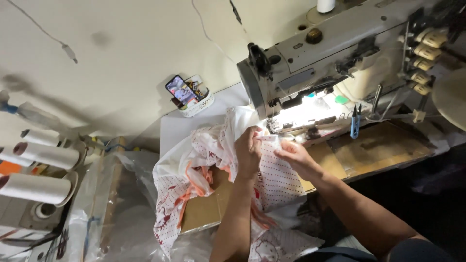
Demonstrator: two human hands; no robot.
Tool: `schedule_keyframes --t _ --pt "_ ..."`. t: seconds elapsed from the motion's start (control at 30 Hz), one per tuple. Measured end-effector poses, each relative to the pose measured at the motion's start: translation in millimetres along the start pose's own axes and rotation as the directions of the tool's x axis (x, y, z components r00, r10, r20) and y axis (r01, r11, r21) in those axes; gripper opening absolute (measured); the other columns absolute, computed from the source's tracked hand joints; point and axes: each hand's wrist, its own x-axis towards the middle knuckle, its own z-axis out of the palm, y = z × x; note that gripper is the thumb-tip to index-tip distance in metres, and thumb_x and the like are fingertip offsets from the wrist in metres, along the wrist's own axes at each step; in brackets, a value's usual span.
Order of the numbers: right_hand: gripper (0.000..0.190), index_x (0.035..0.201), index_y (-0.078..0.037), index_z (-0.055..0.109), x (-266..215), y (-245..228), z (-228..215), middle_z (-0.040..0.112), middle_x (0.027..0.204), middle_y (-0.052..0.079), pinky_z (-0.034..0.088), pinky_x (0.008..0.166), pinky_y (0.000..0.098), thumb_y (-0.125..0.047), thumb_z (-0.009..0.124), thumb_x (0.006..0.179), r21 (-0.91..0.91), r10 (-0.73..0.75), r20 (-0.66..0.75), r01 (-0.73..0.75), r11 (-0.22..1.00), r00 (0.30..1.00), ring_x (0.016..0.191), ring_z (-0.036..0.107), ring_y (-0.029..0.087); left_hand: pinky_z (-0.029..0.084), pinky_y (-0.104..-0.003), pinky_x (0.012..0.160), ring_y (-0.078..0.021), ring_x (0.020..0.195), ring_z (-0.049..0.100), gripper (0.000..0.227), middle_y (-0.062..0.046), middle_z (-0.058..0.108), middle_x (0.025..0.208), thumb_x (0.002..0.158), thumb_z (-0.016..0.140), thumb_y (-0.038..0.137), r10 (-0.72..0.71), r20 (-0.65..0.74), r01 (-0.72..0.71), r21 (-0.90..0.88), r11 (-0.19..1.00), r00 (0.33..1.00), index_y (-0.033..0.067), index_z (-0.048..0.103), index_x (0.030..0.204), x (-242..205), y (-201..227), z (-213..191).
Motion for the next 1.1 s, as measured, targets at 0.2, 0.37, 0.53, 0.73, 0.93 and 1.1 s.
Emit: schedule_keyframes --t 0.2,0.37,0.53,0.73,0.93,1.1 --pt "0.016 0.106 -0.002 0.074 35 15 -9 0.062 0.08 0.004 0.048 0.076 0.0287 0.001 0.068 0.091 -0.018 -0.092 -0.031 0.091 0.996 0.995 0.075 0.052 0.011 0.043 -0.041 0.104 -0.0233 0.11 0.069 0.048 0.006 0.074 0.101 0.07 0.067 0.033 -0.029 0.296 -0.037 0.216 0.976 0.955 0.0335 0.061 0.118 20 -18 4" --pt "0.041 0.13 -0.005 0.067 10 -6 4 0.06 0.086 0.004 0.048 0.074 0.027 0.004 0.064 0.09 -0.09 -0.136 0.002 0.135 0.987 0.991 0.077 0.053 0.009 0.046 -0.044 0.101 -0.0286 0.106 0.066 0.049 -0.007 0.068 0.098 0.079 0.063 0.02 -0.227 0.378 0.295 -0.132 0.946 0.898 0.03 0.059 0.127 17 8 -3" --pt "0.062 0.138 -0.009 0.055 9 29 -5 0.049 0.07 0.002 0.034 0.056 0.0213 0.01 0.057 0.079 -0.139 -0.25 -0.066 0.24 0.961 0.966 0.061 0.042 0.009 0.049 -0.043 0.09 -0.0267 0.088 0.059 0.035 -0.007 0.053 0.084 0.089 0.057 0.004 -0.269 0.321 0.378 -0.35 0.857 0.908 0.0155 0.053 0.121 9 34 -10" --pt "0.02 0.1 -0.007 0.068 12 54 -13 0.062 0.077 0.003 0.046 0.066 0.0239 0.008 0.059 0.09 -0.319 -0.406 -0.256 0.32 0.892 0.877 0.072 0.053 0.01 0.053 -0.041 0.09 -0.0247 0.09 0.066 0.015 -0.012 0.068 0.09 0.086 0.058 0.006 -0.197 0.286 0.285 -0.308 0.908 0.938 0.0116 0.068 0.097 12 16 -5" --pt "0.02 0.094 -0.007 0.074 2 32 -4 0.057 0.072 0.0 0.046 0.061 0.0238 -0.011 0.056 0.103 -0.294 -0.278 -0.278 0.194 0.936 0.919 0.067 0.048 0.007 0.054 -0.039 0.092 -0.0244 0.094 0.065 0.03 -0.014 0.068 0.104 0.085 0.052 0.001 -0.068 0.282 0.156 -0.305 0.94 0.957 0.006 0.073 0.106 11 21 -8" --pt "0.024 0.075 -0.008 0.066 11 65 -20 0.046 0.058 -0.004 0.032 0.049 0.02 -0.012 0.064 0.099 -0.09 -0.131 -0.212 0.114 0.989 0.968 0.054 0.036 0.005 0.055 -0.035 0.093 -0.0269 0.1 0.07 0.038 -0.01 0.068 0.102 0.086 0.041 -0.007 0.292 0.208 -0.305 0.033 0.952 0.934 0.0054 0.07 0.107 12 -18 22"
